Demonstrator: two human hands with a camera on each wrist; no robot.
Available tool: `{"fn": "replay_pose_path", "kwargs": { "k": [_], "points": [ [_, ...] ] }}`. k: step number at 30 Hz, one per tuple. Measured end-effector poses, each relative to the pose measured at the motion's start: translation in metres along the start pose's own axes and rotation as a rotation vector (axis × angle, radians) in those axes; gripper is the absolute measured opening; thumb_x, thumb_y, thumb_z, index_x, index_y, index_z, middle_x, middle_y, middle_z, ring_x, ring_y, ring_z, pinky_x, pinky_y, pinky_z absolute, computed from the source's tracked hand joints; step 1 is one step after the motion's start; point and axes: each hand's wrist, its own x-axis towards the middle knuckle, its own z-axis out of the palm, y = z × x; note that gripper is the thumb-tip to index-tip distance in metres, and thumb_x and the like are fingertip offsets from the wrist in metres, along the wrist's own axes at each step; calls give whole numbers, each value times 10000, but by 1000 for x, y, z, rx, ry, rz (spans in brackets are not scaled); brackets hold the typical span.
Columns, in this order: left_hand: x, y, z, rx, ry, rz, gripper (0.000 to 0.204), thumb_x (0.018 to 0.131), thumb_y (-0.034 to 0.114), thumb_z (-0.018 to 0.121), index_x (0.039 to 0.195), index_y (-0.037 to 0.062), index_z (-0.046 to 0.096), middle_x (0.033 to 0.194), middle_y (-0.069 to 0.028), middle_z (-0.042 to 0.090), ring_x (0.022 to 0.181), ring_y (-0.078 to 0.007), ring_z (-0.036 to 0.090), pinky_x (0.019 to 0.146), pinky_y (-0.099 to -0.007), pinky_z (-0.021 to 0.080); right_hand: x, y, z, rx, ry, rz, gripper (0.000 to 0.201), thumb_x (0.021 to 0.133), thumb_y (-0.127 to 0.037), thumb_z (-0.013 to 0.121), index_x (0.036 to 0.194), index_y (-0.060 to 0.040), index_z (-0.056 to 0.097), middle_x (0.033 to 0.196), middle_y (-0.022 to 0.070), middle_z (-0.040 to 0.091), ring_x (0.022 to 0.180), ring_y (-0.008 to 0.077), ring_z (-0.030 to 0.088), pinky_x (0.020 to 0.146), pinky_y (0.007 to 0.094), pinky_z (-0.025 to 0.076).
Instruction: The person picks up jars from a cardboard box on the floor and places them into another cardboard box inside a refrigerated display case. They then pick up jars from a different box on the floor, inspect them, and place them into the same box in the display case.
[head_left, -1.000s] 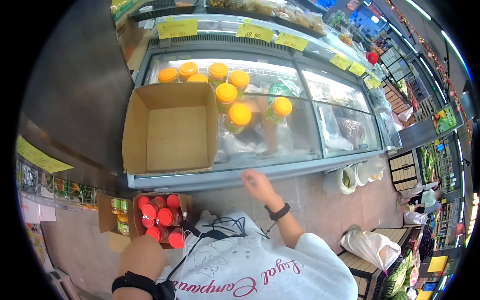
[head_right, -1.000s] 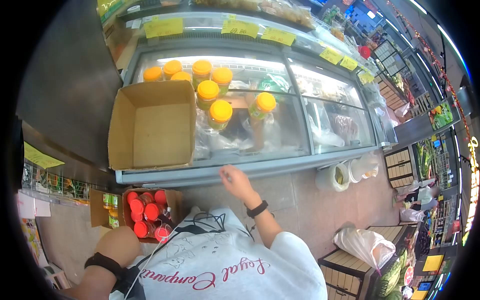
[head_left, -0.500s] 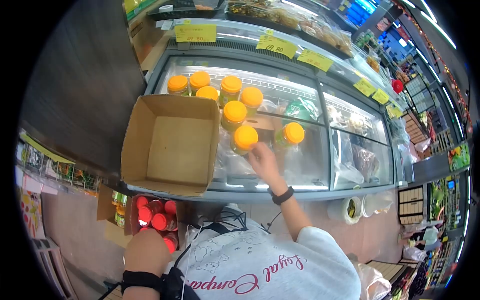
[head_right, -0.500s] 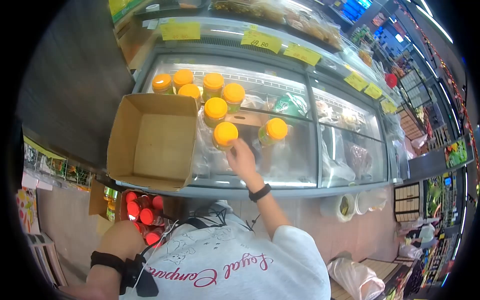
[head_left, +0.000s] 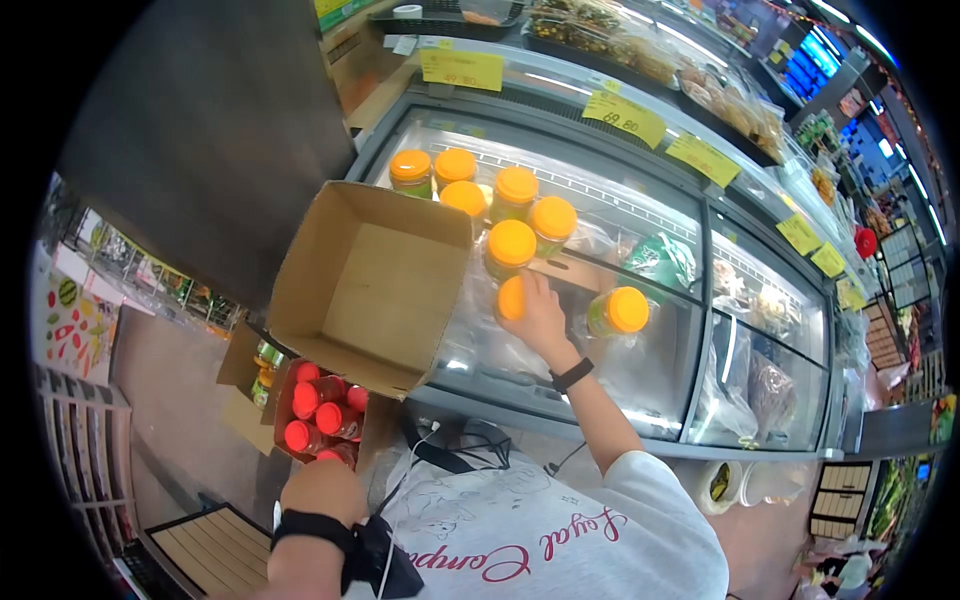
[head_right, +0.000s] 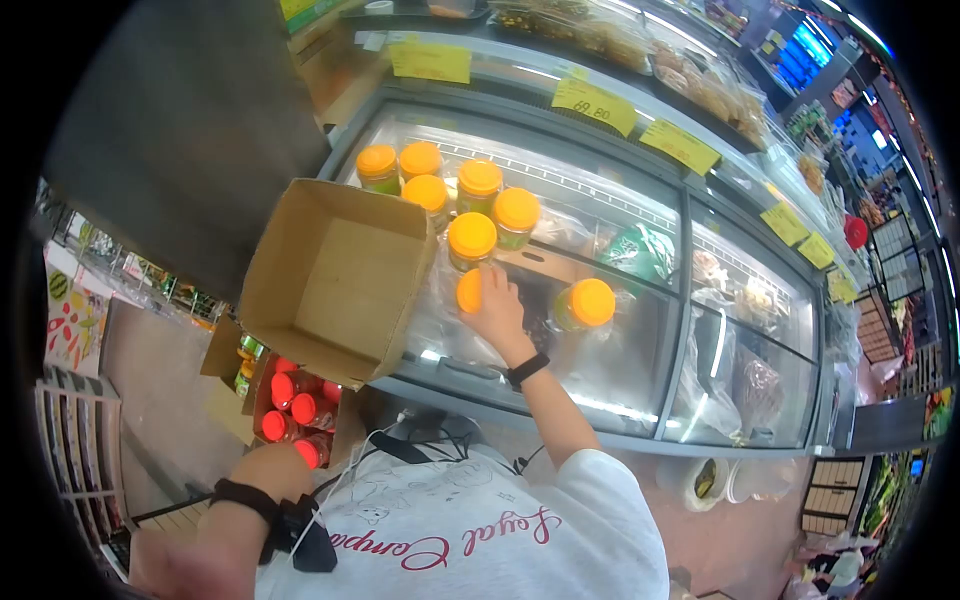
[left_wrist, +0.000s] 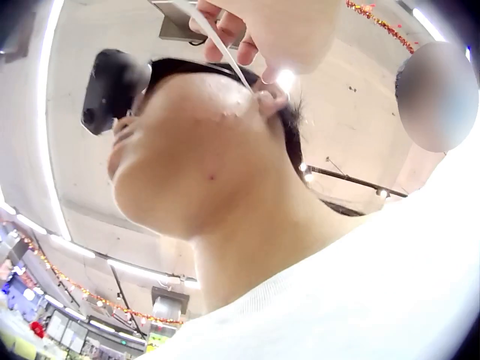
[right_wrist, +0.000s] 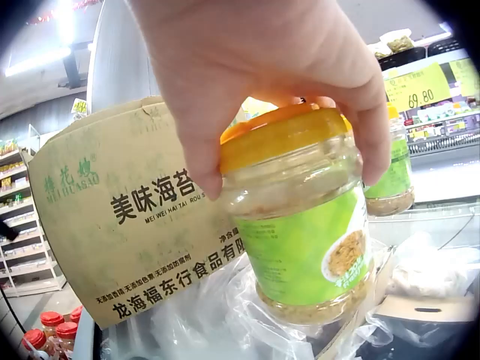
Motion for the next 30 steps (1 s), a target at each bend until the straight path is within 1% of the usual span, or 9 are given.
{"fn": "replay_pose_path", "kwargs": {
  "k": [1,3,5,6,9,14,18,22,30],
  "points": [
    [-3,-9,4,168,87,51,232,958,214,472,1027,20,578,893,-49,601,801,-208,589,675,-349,482,0,1,-1,2,-13,-4,762,719,-336,754,1357,-80,424,1300,154,480,1057,405,542,870,458,493],
    [-27,-8,-25,-110,-57,-329,335,1001,309,381,1124,38,534,936,-70,586,753,-225,554,643,-359,452,2,2,-5,5,-34,-9,761,718,-340,754,1355,-83,426,1291,150,488,1034,401,562,857,457,499],
    [-61,-28,-46,-340,14,-746,226,965,229,479,1078,52,563,870,-61,569,655,-166,506,598,-307,410,4,3,-8,7,-62,2,766,713,-339,759,1355,-86,427,1287,148,489,1031,399,567,856,456,500],
    [-74,-36,-43,-80,-17,-970,192,950,186,515,1033,31,590,868,-64,579,645,-156,510,578,-291,417,4,3,-9,7,-77,10,768,710,-339,761,1355,-87,427,1285,146,490,1029,398,570,856,455,500],
    [-119,-65,-77,89,-461,-1612,234,898,175,614,1054,2,625,846,-76,585,707,-166,557,633,-269,439,5,3,-12,11,-76,-10,795,688,-335,777,1360,-95,425,1279,148,491,1016,402,578,847,457,502],
    [-192,-60,-124,486,-1508,-1292,602,611,298,847,1165,170,648,1156,-75,572,1141,-292,485,975,-422,334,2,5,-9,-80,5,-27,814,639,-329,808,1344,-108,465,1247,161,485,1038,373,547,847,448,499],
    [-240,-54,-131,604,-1487,-1010,196,689,91,690,876,144,715,912,-8,630,992,-223,559,965,-444,359,-1,-6,-13,-161,56,40,778,605,-314,821,1301,-141,519,1218,154,488,1036,339,531,791,430,514],
    [-258,-55,-129,565,-1473,-738,144,696,67,587,792,123,679,814,-2,620,859,-213,582,898,-421,415,-5,-16,-16,-142,37,130,769,610,-354,813,1289,-130,530,1136,150,501,1004,348,546,782,424,511],
    [-267,-49,-138,470,-1450,-866,205,701,91,646,899,117,693,864,5,621,885,-204,576,868,-370,413,-17,-16,-19,-71,134,241,773,591,-448,814,1235,-107,556,1057,145,517,959,325,582,773,419,512]
  ]
}}
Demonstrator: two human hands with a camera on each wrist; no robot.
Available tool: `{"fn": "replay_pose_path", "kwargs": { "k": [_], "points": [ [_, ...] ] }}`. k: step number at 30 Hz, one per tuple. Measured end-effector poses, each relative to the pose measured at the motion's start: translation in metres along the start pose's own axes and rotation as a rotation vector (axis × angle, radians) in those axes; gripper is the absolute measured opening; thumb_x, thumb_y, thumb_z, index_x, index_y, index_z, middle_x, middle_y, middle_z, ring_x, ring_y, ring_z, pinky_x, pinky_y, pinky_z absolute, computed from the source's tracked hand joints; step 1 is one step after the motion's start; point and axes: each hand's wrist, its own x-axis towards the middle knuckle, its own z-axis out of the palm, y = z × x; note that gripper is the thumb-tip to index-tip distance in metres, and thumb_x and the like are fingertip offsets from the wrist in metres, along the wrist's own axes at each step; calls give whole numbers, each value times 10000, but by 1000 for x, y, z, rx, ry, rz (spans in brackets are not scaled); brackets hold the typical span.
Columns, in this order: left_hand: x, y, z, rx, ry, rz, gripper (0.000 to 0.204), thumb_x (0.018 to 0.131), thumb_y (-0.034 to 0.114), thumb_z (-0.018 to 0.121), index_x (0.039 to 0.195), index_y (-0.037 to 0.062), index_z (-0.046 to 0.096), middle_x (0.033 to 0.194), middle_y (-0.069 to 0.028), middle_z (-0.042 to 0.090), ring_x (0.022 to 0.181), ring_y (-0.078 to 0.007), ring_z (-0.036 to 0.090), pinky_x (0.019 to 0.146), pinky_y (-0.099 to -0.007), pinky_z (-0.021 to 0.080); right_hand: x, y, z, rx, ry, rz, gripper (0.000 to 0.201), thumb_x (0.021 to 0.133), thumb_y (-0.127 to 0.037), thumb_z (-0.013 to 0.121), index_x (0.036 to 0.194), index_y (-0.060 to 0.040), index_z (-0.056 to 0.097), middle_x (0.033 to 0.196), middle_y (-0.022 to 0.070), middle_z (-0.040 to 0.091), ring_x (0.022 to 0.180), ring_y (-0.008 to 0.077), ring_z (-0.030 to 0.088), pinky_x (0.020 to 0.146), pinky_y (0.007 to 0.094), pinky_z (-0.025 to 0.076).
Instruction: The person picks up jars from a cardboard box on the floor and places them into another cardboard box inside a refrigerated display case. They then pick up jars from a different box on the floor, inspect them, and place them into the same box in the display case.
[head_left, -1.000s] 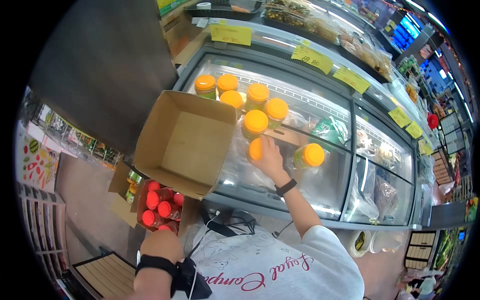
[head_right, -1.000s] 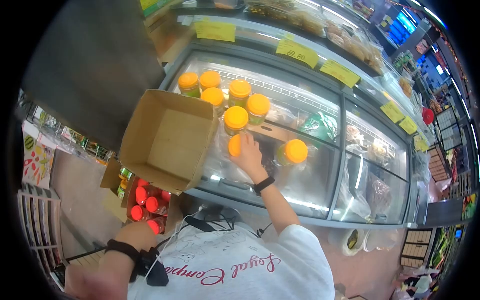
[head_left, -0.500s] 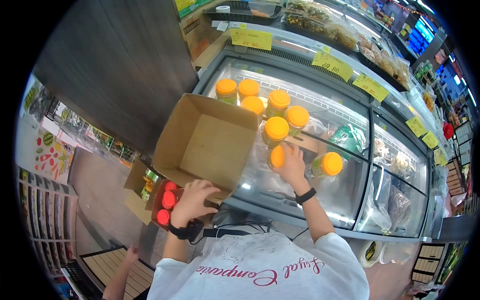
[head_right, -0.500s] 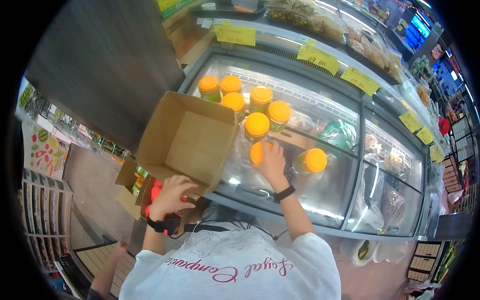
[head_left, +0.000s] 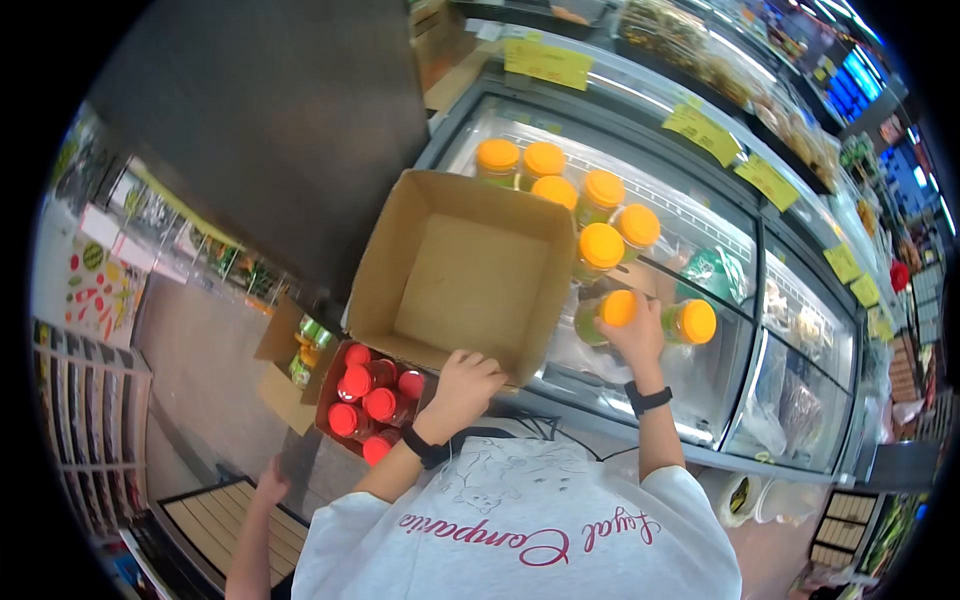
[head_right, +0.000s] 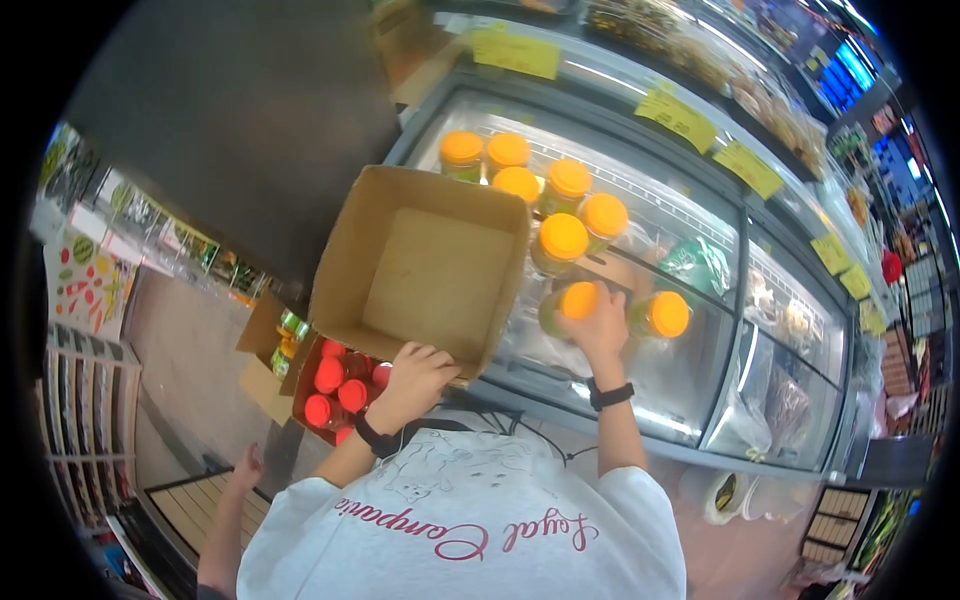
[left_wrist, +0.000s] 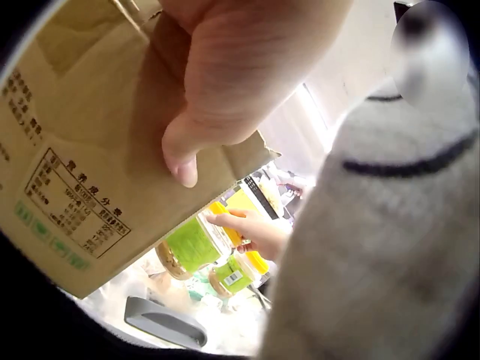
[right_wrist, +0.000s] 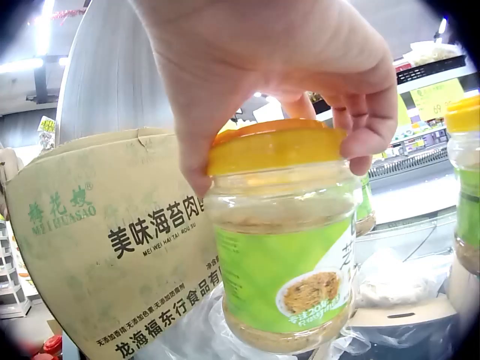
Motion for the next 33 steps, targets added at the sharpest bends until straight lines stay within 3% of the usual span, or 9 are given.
{"fn": "replay_pose_path", "kwargs": {
  "k": [4,7,10,14,21,22,25,28,33],
  "points": [
    [-9,-2,-50,-473,32,4,300,804,235,723,1071,104,686,1023,-44,637,1021,-237,563,934,-382,375,-5,-5,9,-97,-6,-20,780,599,-419,818,1259,-113,535,1068,145,517,970,334,583,784,430,511],
    [-28,6,-138,-705,156,-18,298,839,264,704,1076,85,679,1044,-48,638,1006,-242,566,909,-392,377,-12,-24,14,-236,-61,-15,798,597,-407,823,1278,-125,517,1090,148,515,1007,344,577,805,440,508],
    [-57,9,-186,-809,259,272,315,896,304,663,1069,42,676,1038,-65,640,953,-248,586,854,-396,400,-11,-20,30,-307,-31,-62,846,583,-429,827,1305,-137,497,1110,153,516,1028,355,571,814,446,508],
    [-80,21,-187,-1041,260,480,410,943,390,597,1051,2,677,980,-87,641,830,-264,606,766,-395,431,-6,-26,27,-331,-85,-69,917,569,-485,831,1346,-144,483,1177,196,521,1047,376,589,826,444,514],
    [-119,54,-205,-934,334,648,570,947,532,522,1030,-15,661,964,-101,620,820,-251,597,750,-422,458,4,-33,23,-330,-182,-75,864,594,-463,831,1305,-95,504,1227,218,523,1062,395,589,838,456,513],
    [-114,59,-223,-884,397,672,471,946,442,587,943,-21,672,887,-105,631,748,-235,602,673,-376,482,4,-37,20,-336,-186,-61,856,592,-447,839,1295,-84,513,1236,220,524,1063,397,590,851,453,509],
    [-117,83,-254,-854,524,841,157,910,100,518,799,31,606,722,-15,533,685,-176,566,558,-316,415,5,-31,25,-338,-149,-101,843,590,-432,844,1284,-76,526,1240,221,525,1071,395,586,864,448,505],
    [-119,90,-261,-970,487,984,219,888,57,514,684,48,591,630,-2,470,566,-141,496,518,-299,340,5,-42,21,-323,-172,-52,829,591,-421,846,1274,-68,536,1235,217,527,1081,392,580,880,442,500],
    [-124,86,-262,-1114,633,1071,261,938,117,504,727,10,615,605,24,438,498,-109,455,478,-266,310,3,-51,21,-292,-194,-49,818,596,-413,844,1275,-74,538,1223,219,528,1086,387,577,890,438,497]
  ]
}}
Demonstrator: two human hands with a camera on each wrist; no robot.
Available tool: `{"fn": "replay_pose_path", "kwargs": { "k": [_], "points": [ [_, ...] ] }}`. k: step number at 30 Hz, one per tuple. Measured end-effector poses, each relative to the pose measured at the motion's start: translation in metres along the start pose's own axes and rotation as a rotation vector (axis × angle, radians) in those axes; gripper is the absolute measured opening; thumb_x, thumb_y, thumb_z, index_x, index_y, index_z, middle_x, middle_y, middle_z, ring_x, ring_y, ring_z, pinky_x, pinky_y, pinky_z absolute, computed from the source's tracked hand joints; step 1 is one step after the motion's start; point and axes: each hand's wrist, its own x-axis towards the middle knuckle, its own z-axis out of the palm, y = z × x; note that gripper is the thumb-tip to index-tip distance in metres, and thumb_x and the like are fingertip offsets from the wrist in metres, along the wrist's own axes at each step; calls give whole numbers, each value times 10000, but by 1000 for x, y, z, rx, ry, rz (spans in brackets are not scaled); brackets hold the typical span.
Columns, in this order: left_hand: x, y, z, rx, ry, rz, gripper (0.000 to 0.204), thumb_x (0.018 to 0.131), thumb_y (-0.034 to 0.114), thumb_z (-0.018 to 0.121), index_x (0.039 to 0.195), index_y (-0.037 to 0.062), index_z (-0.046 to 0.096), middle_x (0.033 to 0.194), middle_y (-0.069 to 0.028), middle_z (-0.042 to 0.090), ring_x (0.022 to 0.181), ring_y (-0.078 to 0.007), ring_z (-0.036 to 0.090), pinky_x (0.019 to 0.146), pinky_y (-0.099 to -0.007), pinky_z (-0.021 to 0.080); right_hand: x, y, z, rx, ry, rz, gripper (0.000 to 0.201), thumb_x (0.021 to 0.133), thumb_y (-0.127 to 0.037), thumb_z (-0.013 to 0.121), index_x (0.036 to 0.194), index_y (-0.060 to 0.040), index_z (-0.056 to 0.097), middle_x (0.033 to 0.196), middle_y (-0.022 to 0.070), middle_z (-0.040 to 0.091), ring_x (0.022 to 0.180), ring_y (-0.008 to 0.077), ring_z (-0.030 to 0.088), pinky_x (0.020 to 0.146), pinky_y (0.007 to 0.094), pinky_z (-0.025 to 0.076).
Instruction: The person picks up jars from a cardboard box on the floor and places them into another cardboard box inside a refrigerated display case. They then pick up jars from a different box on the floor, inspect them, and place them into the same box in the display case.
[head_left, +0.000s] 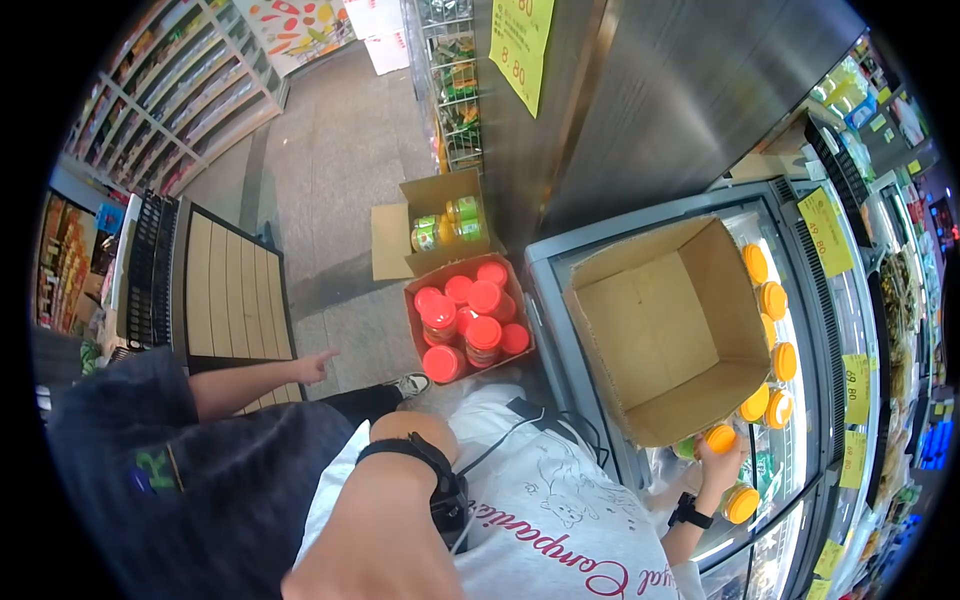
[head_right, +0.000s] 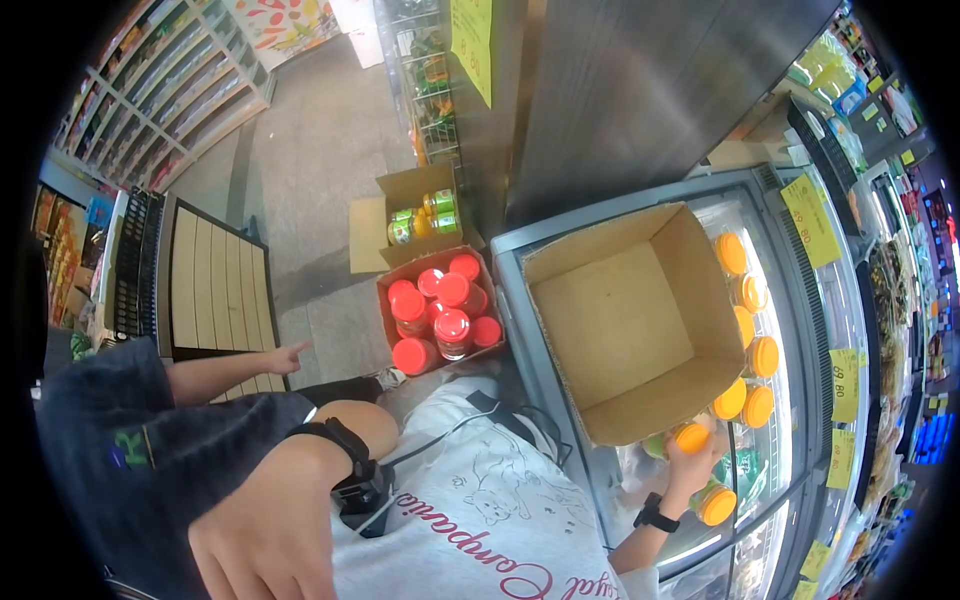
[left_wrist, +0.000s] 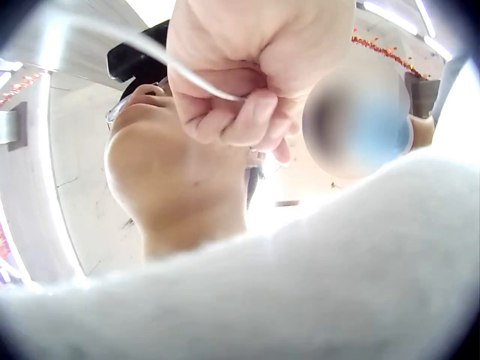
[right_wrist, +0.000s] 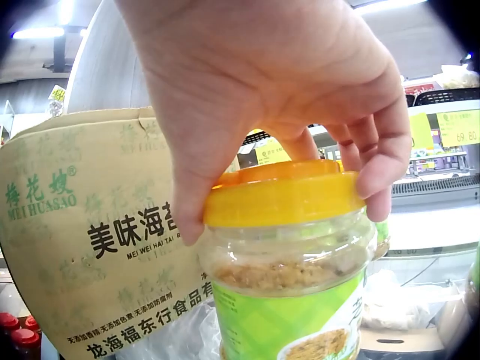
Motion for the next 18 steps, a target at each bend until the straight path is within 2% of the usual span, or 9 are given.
{"fn": "replay_pose_path", "kwargs": {
  "k": [4,9,13,16,18],
  "points": [
    [-5,0,-6,-51,78,28,319,977,163,487,735,5,623,599,35,433,466,-81,429,440,-247,274,4,6,3,-5,-1,-9,822,596,-414,839,1285,-84,535,1219,227,525,1075,387,588,888,436,498],
    [-4,-1,-9,22,63,-21,328,976,138,482,695,21,605,592,44,423,458,-67,417,434,-239,265,9,8,3,-30,-12,9,831,602,-436,821,1300,-93,530,1226,225,520,1056,391,604,889,438,498],
    [-2,-2,-11,125,57,-105,295,933,89,494,663,24,592,597,14,449,469,-82,433,435,-244,267,8,4,0,-33,-19,31,835,599,-431,818,1307,-96,529,1230,216,518,1066,384,601,891,436,497],
    [5,-3,-8,156,97,-173,289,902,66,482,623,41,555,599,-28,470,482,-111,455,437,-253,276,8,10,3,-4,13,-22,825,594,-406,821,1300,-97,528,1231,206,523,1075,380,594,881,439,500],
    [16,-1,-5,125,126,-207,291,888,62,469,603,55,527,601,-60,481,492,-144,475,441,-265,297,10,25,18,-22,101,-117,815,591,-378,825,1291,-90,524,1235,202,526,1084,379,583,873,443,501]
  ]
}}
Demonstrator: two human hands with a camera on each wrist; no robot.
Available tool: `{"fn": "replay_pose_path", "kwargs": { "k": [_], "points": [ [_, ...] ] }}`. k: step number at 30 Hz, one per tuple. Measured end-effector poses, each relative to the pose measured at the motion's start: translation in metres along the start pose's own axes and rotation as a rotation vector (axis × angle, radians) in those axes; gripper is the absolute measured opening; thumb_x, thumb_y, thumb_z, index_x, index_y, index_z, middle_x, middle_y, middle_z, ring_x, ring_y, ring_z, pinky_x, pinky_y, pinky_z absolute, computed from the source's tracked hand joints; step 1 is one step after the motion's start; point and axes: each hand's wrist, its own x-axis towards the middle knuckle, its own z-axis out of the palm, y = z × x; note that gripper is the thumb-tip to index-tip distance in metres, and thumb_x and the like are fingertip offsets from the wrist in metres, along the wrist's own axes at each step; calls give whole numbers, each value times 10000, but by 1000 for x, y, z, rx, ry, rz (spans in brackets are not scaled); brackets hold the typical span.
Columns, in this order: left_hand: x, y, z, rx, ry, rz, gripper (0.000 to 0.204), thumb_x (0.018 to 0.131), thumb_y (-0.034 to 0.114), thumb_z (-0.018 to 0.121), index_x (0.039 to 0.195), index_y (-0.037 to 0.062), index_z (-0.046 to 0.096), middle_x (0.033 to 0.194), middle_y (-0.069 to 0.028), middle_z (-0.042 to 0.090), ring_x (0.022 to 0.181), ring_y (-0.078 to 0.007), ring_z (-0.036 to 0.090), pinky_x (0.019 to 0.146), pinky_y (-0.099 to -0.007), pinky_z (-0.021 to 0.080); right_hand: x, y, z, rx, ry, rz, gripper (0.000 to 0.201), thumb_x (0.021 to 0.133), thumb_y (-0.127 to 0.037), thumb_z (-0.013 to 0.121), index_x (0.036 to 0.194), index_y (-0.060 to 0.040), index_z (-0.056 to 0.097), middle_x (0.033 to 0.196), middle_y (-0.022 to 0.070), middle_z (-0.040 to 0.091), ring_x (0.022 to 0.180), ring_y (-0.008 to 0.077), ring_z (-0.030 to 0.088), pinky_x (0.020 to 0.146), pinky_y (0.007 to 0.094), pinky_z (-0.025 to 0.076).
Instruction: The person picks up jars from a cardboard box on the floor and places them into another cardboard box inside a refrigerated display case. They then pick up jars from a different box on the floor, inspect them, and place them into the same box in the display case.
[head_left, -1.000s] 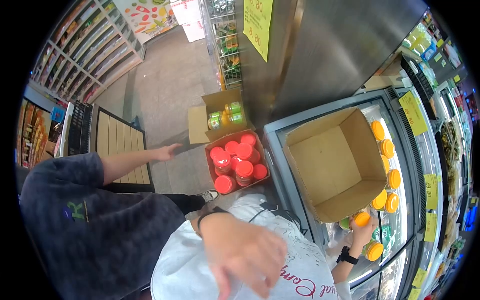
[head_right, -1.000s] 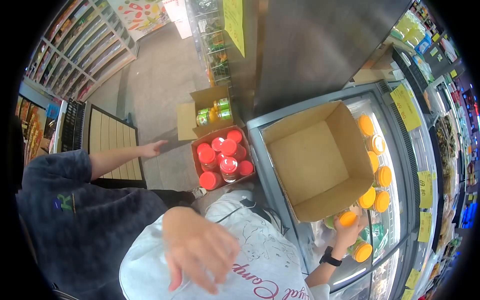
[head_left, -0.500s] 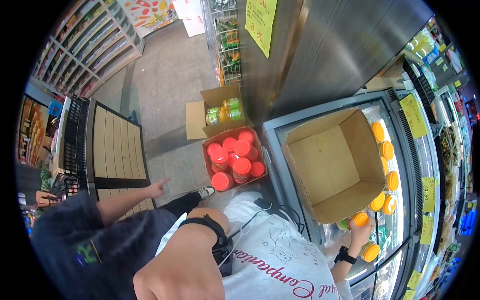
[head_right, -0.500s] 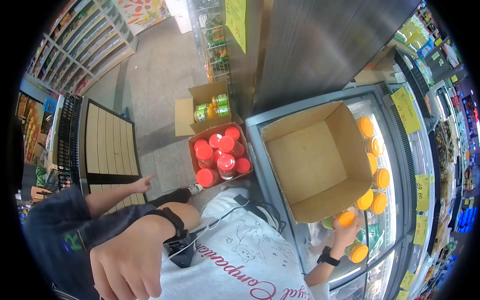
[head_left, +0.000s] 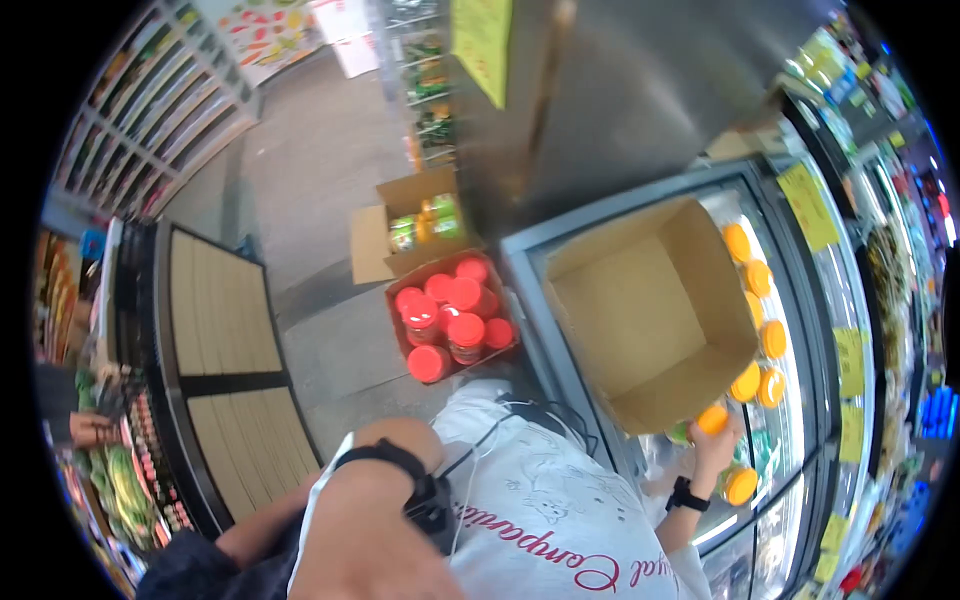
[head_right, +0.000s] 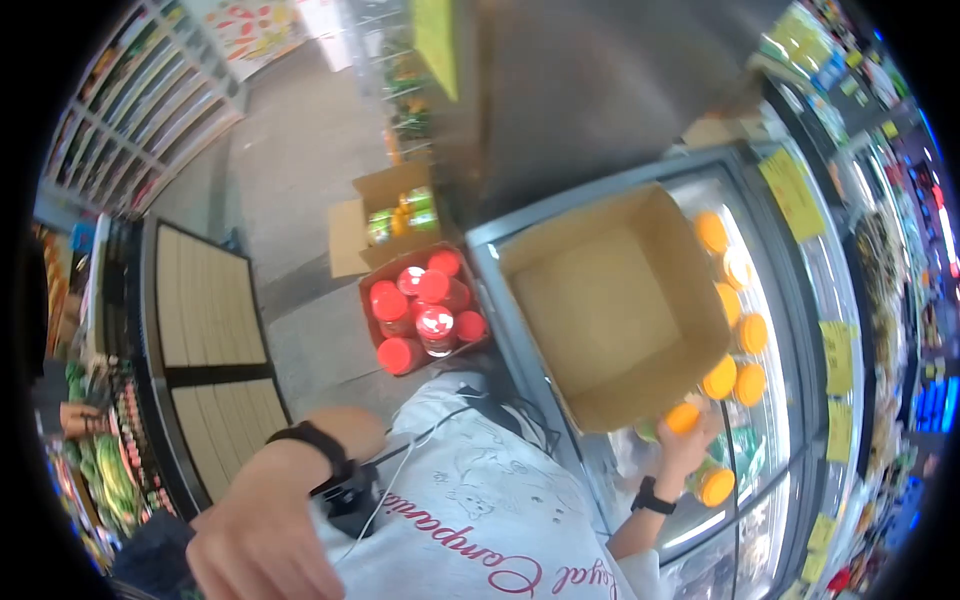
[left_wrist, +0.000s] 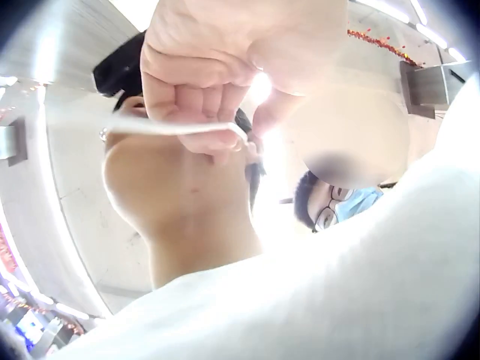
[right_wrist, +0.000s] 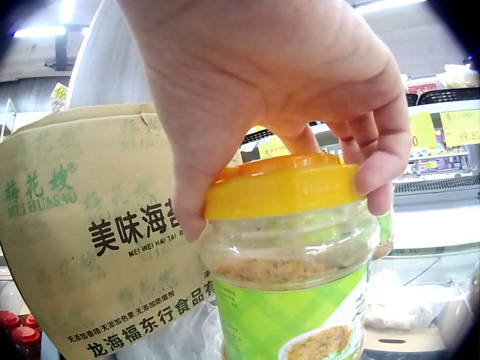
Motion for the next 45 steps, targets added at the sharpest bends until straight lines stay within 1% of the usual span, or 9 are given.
{"fn": "replay_pose_path", "kwargs": {
  "k": [5,10,14,15,22,28,34,38,45],
  "points": [
    [6,2,21,-274,43,26,263,901,71,479,645,47,534,627,-95,524,555,-177,548,467,-309,379,-16,-3,-9,4,-175,36,895,639,-369,832,1389,-115,417,1374,216,428,1244,411,440,974,485,447],
    [9,6,27,-258,86,61,147,863,43,544,723,25,584,597,-23,480,454,-97,428,410,-228,262,-26,-23,-39,210,301,-214,674,764,-248,760,1337,-47,465,1290,215,472,1191,412,462,988,481,396],
    [5,-3,25,-38,-2,122,273,941,80,439,715,35,585,665,-98,559,647,-180,624,492,-307,423,-41,-68,-88,558,352,-285,382,823,-105,695,1163,12,568,1184,199,546,1110,374,526,969,438,408],
    [2,-7,26,9,-40,93,277,955,259,483,986,34,643,714,-66,587,554,-128,545,468,-230,373,-49,-82,-96,599,413,-361,237,823,-57,666,1035,20,591,1028,174,611,990,346,581,905,405,447],
    [-79,1,37,326,136,-379,261,930,207,619,878,-41,680,750,-123,657,478,-212,555,425,-310,396,-107,-123,-103,937,-112,-989,85,883,-51,541,841,-21,608,712,112,611,669,288,593,637,365,456],
    [-125,48,-14,355,239,-994,179,905,122,625,965,-32,693,691,-78,650,516,-167,565,471,-291,401,-154,-195,-81,935,-339,-746,174,912,-50,468,848,-56,630,672,82,614,518,249,548,517,357,420],
    [-179,103,-61,106,622,-1123,463,834,71,680,1260,-67,563,663,-42,561,562,-121,488,536,-265,364,-178,-300,-67,1036,-304,-473,231,825,98,565,1017,3,650,957,182,669,738,265,686,665,304,534],
    [-184,148,-84,-217,774,-1062,626,823,-22,654,1413,-8,445,645,15,484,592,-69,421,552,-237,330,-183,-328,-54,789,-198,-664,123,813,-27,674,936,-25,682,734,122,673,616,273,654,566,341,500],
    [-221,178,-107,-146,494,-498,397,926,175,494,1072,-178,603,591,-135,575,406,-188,493,392,-307,363,-200,-362,-18,737,-629,-677,250,875,-48,544,1114,-81,608,810,134,684,768,312,678,668,392,522]
  ]
}}
